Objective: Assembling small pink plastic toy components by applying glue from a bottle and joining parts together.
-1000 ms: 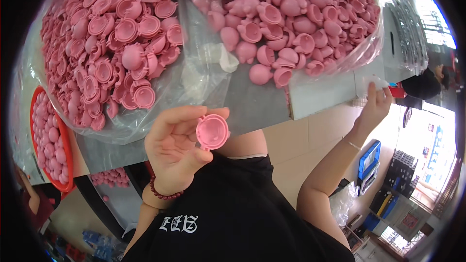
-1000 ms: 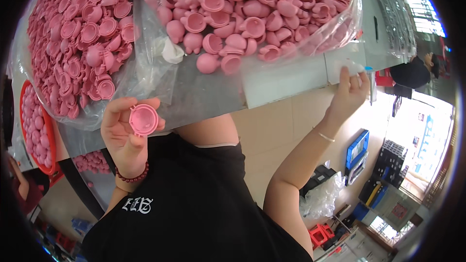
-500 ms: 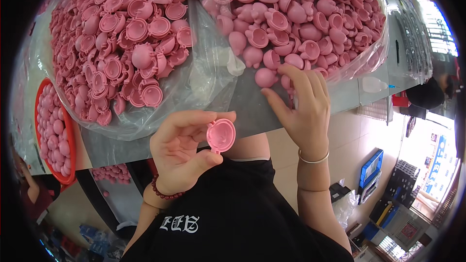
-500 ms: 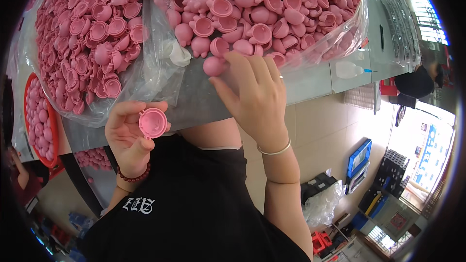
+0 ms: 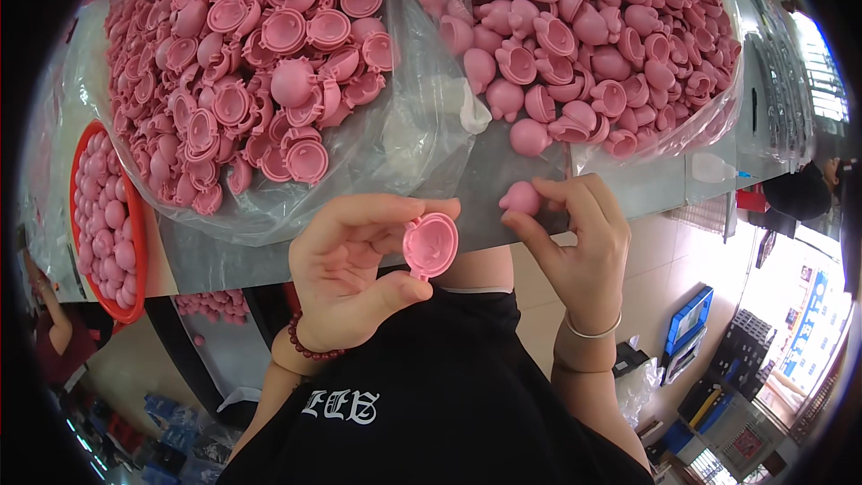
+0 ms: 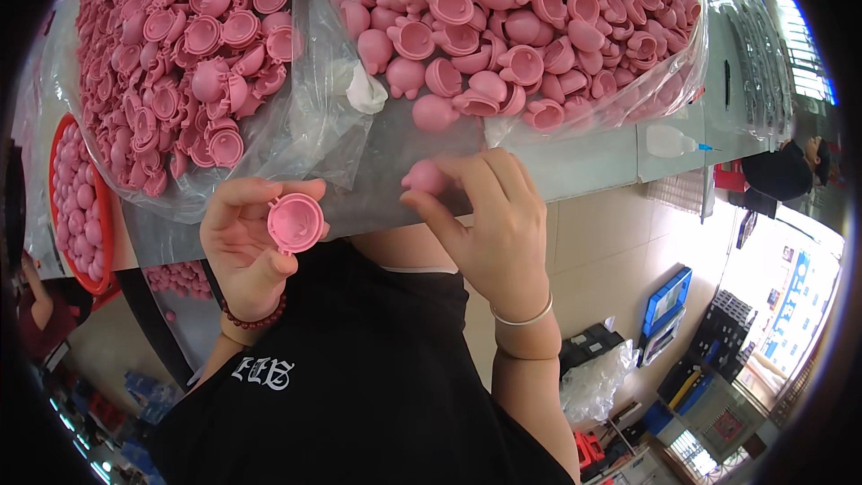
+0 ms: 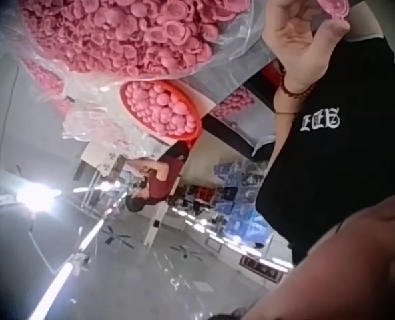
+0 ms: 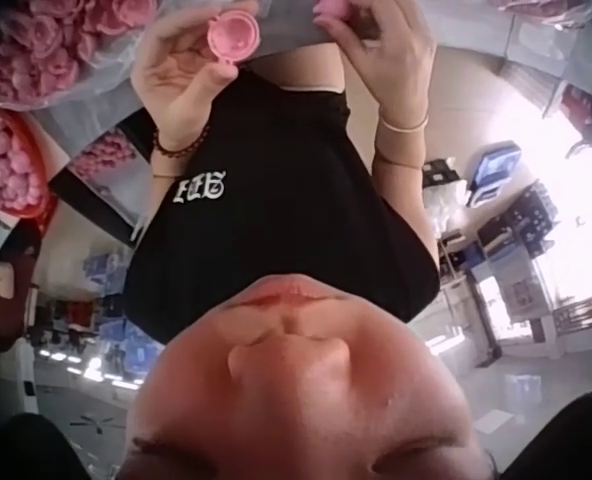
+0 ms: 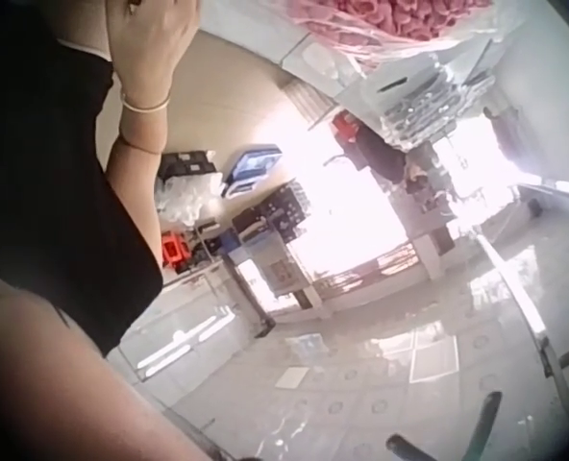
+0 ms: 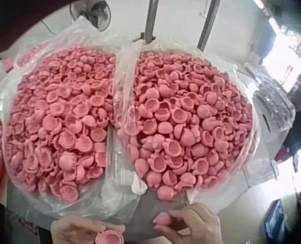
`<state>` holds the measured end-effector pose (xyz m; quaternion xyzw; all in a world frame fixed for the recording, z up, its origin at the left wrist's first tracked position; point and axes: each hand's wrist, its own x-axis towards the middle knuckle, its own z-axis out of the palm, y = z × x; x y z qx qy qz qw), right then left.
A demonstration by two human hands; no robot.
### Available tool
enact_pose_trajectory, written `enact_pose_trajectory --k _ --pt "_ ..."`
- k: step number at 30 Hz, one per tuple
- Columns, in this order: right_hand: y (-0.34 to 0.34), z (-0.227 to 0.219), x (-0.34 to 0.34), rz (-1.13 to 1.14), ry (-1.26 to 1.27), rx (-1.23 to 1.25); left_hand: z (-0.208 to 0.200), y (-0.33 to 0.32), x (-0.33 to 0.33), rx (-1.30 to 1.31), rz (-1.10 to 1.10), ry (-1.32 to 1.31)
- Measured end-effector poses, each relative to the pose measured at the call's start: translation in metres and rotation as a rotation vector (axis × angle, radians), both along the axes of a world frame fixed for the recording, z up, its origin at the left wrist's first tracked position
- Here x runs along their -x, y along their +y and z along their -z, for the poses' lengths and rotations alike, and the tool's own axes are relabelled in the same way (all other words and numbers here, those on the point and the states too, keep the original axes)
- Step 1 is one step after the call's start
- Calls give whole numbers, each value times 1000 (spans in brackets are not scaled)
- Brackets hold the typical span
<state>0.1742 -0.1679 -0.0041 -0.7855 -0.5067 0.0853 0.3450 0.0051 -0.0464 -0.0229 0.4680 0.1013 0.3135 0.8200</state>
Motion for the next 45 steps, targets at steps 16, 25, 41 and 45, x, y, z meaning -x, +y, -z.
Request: enact_pose_trajectory --k 16,25,41,45 --pt "17 1 10 -284 261 -409 -1 -5 -8 -93 67 70" --pt "14 16 14 -276 389 -432 -1 -8 -13 -75 69 81" --pt "3 12 18 -149 -257 -466 -8 -1 -19 -21 -55 302" --pt "-32 23 -26 407 -511 -636 6 11 -20 -477 -77 221"
